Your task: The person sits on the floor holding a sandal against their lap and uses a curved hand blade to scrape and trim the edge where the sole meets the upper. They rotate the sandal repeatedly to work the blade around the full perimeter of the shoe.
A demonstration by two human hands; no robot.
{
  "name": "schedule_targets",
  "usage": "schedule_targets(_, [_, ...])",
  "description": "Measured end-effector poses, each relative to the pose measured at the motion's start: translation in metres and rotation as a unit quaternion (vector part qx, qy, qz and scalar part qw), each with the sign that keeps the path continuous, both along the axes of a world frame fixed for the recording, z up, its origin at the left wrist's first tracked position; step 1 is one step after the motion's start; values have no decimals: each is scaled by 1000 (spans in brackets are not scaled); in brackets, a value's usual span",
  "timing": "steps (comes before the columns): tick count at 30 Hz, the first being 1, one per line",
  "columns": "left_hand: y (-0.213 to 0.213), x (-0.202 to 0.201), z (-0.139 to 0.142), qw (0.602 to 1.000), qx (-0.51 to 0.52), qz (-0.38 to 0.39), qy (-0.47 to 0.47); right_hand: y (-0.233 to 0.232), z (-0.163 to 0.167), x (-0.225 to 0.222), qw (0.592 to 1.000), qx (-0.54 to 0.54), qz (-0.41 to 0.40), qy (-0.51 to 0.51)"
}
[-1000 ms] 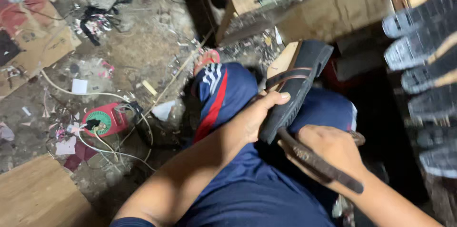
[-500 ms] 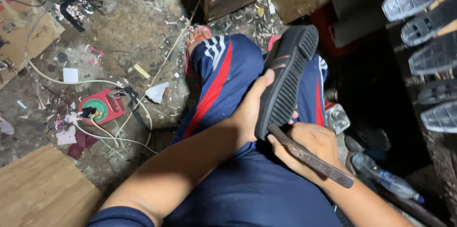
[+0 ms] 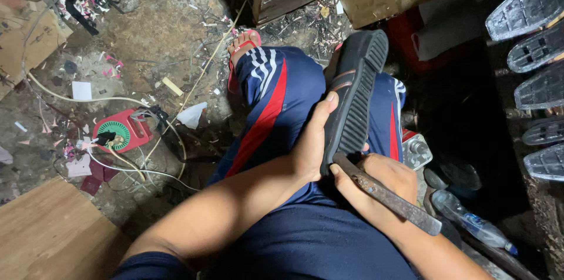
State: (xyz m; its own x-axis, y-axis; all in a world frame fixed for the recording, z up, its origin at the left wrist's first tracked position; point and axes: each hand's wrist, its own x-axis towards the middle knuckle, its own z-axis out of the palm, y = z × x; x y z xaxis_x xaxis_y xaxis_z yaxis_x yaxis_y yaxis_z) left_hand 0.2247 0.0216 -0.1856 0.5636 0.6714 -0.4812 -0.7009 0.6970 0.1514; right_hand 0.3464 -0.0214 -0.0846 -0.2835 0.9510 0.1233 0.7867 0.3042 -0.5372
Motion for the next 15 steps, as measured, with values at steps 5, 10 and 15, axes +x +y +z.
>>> schedule_targets(5, [-8,15,-7,997,-5,-18,79,-11,-2,16,998,20,46,-37])
schedule_targets(10, [-55,23,1,999,21,-30,13,-51,19,40,992,-15,97,-83])
schedule_targets(15, [-106,8,14,994,-96,-44,-14,-105,38,37,988,58,145,7])
